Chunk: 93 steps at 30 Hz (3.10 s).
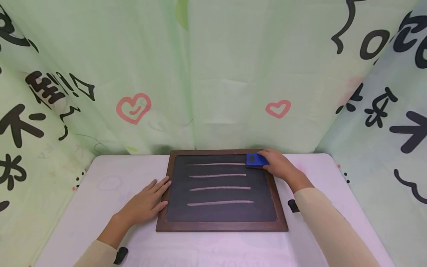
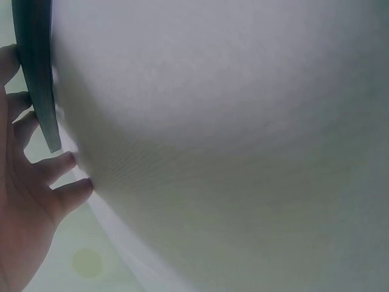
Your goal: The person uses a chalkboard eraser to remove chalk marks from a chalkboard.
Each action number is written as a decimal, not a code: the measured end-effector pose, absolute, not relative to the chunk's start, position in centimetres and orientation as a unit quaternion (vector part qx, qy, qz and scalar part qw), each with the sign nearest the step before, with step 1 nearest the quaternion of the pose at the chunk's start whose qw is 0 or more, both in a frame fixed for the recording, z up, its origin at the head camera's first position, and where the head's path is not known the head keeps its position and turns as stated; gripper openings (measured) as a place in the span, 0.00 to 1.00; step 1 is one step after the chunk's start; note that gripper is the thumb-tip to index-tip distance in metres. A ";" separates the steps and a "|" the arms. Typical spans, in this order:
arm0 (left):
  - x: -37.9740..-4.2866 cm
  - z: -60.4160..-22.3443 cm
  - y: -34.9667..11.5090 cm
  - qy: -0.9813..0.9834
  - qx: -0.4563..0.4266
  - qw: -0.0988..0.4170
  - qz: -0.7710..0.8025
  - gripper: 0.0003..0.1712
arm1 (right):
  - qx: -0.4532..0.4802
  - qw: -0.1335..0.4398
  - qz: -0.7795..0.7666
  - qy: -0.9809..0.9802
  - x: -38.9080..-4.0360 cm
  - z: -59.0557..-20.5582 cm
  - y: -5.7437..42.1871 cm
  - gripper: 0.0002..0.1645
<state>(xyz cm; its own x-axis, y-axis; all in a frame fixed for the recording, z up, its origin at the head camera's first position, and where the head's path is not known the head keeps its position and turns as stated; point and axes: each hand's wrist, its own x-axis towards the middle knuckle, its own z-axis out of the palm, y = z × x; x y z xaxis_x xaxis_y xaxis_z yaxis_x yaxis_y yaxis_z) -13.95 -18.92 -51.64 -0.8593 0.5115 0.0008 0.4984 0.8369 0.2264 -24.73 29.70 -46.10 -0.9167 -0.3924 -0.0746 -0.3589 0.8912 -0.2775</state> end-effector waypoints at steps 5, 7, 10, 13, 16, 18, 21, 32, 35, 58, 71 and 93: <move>-13.9 -51.6 -18.9 0.957 0.264 0.028 0.114 0.39 | -0.201 0.061 -0.123 0.970 -24.9 -46.0 28.9 0.31; -13.8 -51.6 -18.9 0.957 0.266 0.025 0.116 0.38 | -0.206 0.056 -0.121 0.969 -25.0 -46.0 28.6 0.31; -13.8 -51.4 -18.9 0.957 0.266 0.024 0.116 0.38 | -0.213 0.049 -0.119 0.969 -25.1 -46.0 28.2 0.31; -13.8 -51.4 -18.9 0.957 0.266 0.023 0.116 0.38 | -0.214 0.050 -0.118 0.968 -25.2 -46.3 27.7 0.31; -13.8 -51.4 -18.9 0.956 0.267 0.022 0.116 0.38 | -0.216 0.046 -0.118 0.968 -25.3 -46.5 27.2 0.31; -13.8 -51.5 -19.0 0.956 0.268 0.022 0.117 0.38 | -0.221 0.041 -0.117 0.967 -25.4 -46.6 26.9 0.30; -13.8 -51.6 -19.0 0.956 0.268 0.025 0.117 0.38 | -0.226 0.040 -0.116 0.966 -25.6 -46.7 26.5 0.30; -14.0 -51.8 -18.9 0.958 0.267 0.030 0.100 0.39 | -0.218 0.054 -0.118 0.967 -25.9 -47.0 25.8 0.32; -14.0 -51.6 -18.8 0.957 0.270 0.028 0.105 0.39 | -0.216 0.061 -0.123 0.967 -26.0 -47.1 25.5 0.32; -14.0 -51.5 -18.9 0.957 0.266 0.030 0.115 0.39 | -0.235 0.097 -0.116 0.960 -26.6 -47.1 19.3 0.35; -14.0 -51.5 -18.8 0.957 0.261 0.041 0.119 0.40 | -0.263 0.124 -0.087 0.953 -27.5 -47.2 13.9 0.37; -14.2 -51.5 -18.8 0.957 0.266 0.033 0.112 0.39 | -0.286 0.085 -0.010 0.954 -27.3 -47.7 4.9 0.36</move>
